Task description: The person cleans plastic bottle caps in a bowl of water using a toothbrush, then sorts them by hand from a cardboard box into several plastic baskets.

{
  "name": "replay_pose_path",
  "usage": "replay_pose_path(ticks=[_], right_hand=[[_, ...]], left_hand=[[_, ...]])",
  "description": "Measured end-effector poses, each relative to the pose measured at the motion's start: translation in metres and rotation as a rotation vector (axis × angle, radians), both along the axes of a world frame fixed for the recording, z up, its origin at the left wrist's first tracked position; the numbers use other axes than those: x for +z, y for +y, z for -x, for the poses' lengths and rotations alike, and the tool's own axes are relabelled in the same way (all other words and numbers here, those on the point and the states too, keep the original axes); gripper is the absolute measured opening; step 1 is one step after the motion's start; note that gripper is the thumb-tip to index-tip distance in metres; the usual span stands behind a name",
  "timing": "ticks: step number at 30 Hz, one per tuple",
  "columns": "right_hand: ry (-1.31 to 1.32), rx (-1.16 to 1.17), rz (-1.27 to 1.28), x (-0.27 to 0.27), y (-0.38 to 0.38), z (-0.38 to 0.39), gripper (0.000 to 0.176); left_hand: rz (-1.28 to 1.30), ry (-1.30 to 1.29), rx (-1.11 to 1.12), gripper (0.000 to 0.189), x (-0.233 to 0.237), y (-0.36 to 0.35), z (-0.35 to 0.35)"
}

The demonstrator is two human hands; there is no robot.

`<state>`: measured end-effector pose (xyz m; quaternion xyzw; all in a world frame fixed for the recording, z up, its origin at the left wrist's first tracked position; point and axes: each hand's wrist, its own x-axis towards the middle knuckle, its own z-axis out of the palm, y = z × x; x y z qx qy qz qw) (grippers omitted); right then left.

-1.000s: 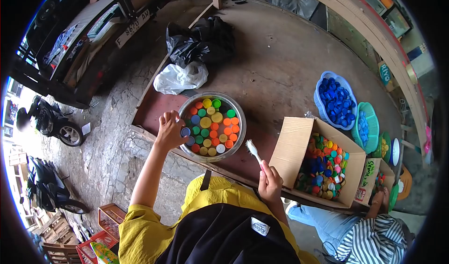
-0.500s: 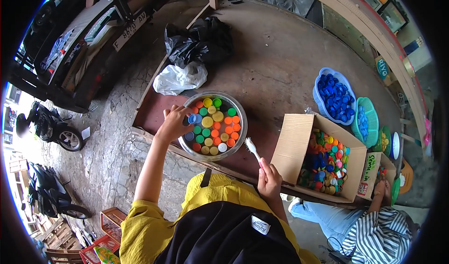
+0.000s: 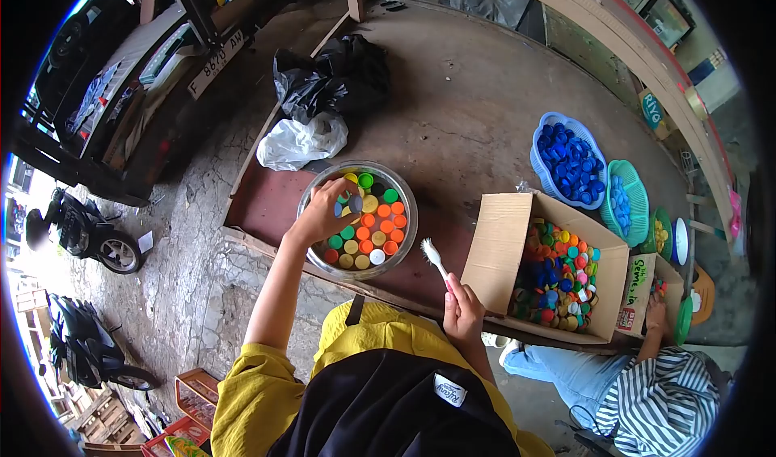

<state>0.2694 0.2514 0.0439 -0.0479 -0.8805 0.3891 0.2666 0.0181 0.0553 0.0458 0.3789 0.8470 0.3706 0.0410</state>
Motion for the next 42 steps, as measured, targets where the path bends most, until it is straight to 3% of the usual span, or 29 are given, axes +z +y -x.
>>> replay_pose_path(ticks=[2,5,9,10,11,13,19,23,29,32,36,40,42], right_hand=[[-0.019,0.005,0.014,0.001,0.001,0.000,0.040],[-0.032,0.025,0.025,0.004,0.001,0.000,0.040],[-0.027,0.045,0.025,0.006,0.005,0.003,0.040],[-0.035,0.042,0.027,0.005,0.004,0.001,0.040],[-0.037,0.048,0.029,0.004,0.004,0.000,0.040],[-0.036,0.064,0.026,0.005,0.006,0.001,0.040],[0.060,0.042,0.191,0.010,0.000,0.027,0.039],[-0.132,0.150,0.031,0.019,-0.007,0.043,0.045],[-0.101,0.038,-0.083,-0.002,0.006,0.073,0.056],[-0.080,0.190,-0.178,0.007,-0.003,0.059,0.059],[-0.084,0.059,-0.027,-0.005,0.007,0.067,0.057],[-0.039,0.191,-0.154,0.007,-0.005,0.052,0.056],[-0.130,0.122,-0.029,0.005,-0.002,0.059,0.049]], left_hand=[[-0.036,0.027,-0.033,0.038,0.002,0.000,0.000],[-0.315,-0.090,0.009,0.038,0.014,0.004,-0.008],[-0.431,-0.153,0.279,0.036,-0.002,0.001,-0.009],[-0.191,0.121,0.160,0.038,-0.002,0.001,-0.007],[0.064,0.215,0.181,0.038,-0.010,0.001,-0.013],[0.014,0.282,0.170,0.038,-0.009,0.007,-0.020],[-0.321,-0.153,0.233,0.039,0.003,0.021,-0.048],[-0.337,-0.261,0.223,0.040,0.005,0.029,-0.069],[-0.496,-0.333,0.201,0.038,-0.008,0.028,-0.075],[-0.474,-0.321,0.187,0.039,-0.006,0.025,-0.077],[-0.600,-0.413,0.188,0.038,-0.012,0.030,-0.081],[-0.672,-0.488,0.170,0.038,-0.002,0.033,-0.083],[-0.710,-0.578,0.155,0.038,-0.004,0.034,-0.083]])
